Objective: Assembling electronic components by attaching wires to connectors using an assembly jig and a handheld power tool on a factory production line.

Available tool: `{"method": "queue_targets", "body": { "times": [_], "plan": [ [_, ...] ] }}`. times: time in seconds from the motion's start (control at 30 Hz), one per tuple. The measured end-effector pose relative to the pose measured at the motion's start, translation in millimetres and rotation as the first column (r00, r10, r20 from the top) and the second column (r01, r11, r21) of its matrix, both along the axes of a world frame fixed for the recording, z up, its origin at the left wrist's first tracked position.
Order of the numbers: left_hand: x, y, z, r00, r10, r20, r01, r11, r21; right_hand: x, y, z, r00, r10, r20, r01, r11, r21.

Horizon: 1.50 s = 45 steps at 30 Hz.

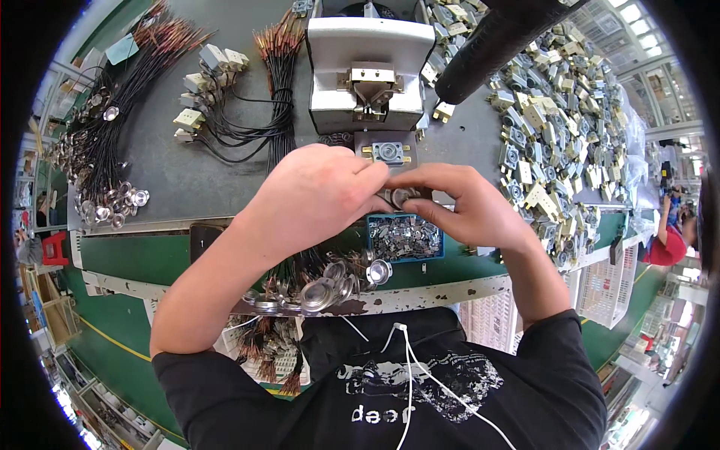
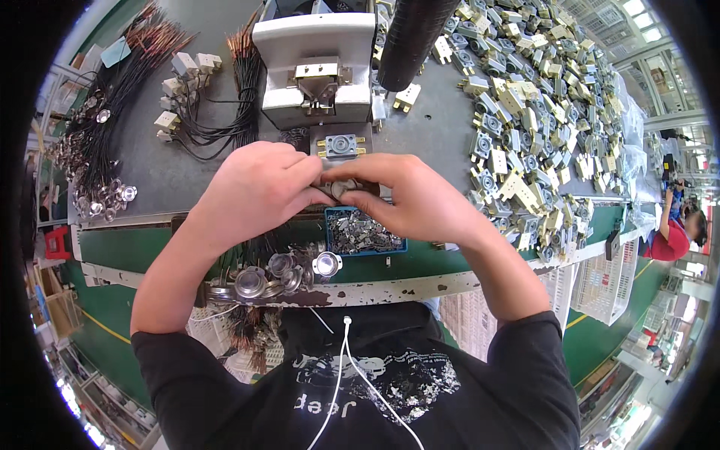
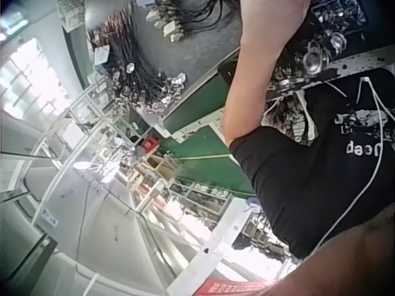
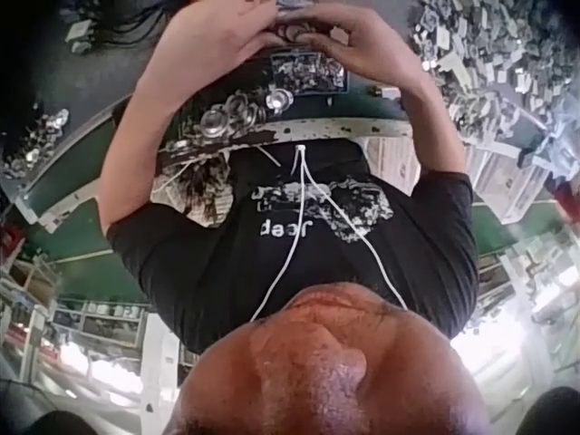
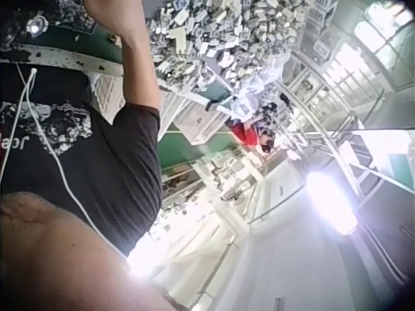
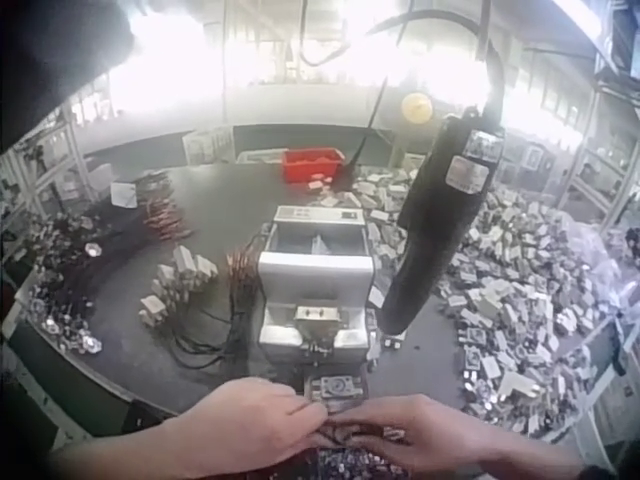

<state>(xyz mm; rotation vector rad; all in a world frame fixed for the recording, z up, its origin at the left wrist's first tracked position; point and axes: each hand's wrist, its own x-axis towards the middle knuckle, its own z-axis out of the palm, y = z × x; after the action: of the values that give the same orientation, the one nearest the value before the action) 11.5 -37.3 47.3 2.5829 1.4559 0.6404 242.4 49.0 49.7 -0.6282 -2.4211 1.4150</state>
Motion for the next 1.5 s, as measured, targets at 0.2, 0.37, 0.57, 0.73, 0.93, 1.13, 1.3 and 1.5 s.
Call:
{"method": "queue_targets", "body": {
  "times": [0.2, 0.37, 0.57, 0.73, 0.93, 1.13, 1.3, 1.5],
  "plan": [
    [-2.9, -1.0, -1.1, 1.0, 0.007, 0.009, -0.006, 0.993, -0.119, 3.8, 2.3, 6.8, 0.997, 0.064, 0.04, -0.066, 0.996, 0.051],
    [-5.0, -11.2, 5.4, 0.981, -0.182, -0.072, 0.15, 0.938, -0.313, 10.1, -7.1, -36.5, 0.961, -0.274, -0.017, 0.256, 0.872, 0.417],
    [-10.4, -9.5, 6.4, 0.981, -0.152, 0.119, 0.176, 0.955, -0.237, 4.9, -6.1, -51.5, 0.963, -0.271, -0.012, 0.227, 0.781, 0.581],
    [-6.2, 23.1, 12.2, 0.964, 0.157, 0.216, -0.093, 0.955, -0.28, 9.6, 0.1, -15.5, 0.94, -0.304, -0.153, 0.337, 0.894, 0.294],
    [-9.8, 42.7, -20.7, 0.978, 0.205, 0.024, -0.171, 0.871, -0.46, 4.5, 30.2, 42.4, 0.618, -0.107, -0.779, 0.535, 0.783, 0.317],
    [-9.1, 39.7, -30.1, 0.985, 0.171, 0.029, -0.147, 0.909, -0.391, -61.6, 51.5, 66.1, 0.245, -0.328, -0.912, 0.649, 0.755, -0.098],
    [-4.5, 35.0, -27.1, 0.982, 0.179, -0.064, -0.19, 0.931, -0.311, -58.1, 31.9, 80.8, 0.634, -0.398, -0.663, 0.549, 0.835, 0.023],
    [-8.2, 37.8, -27.4, 0.989, 0.144, -0.044, -0.151, 0.935, -0.321, -87.9, -9.0, 135.7, 0.462, -0.755, -0.466, 0.831, 0.552, -0.071]
  ]
}}
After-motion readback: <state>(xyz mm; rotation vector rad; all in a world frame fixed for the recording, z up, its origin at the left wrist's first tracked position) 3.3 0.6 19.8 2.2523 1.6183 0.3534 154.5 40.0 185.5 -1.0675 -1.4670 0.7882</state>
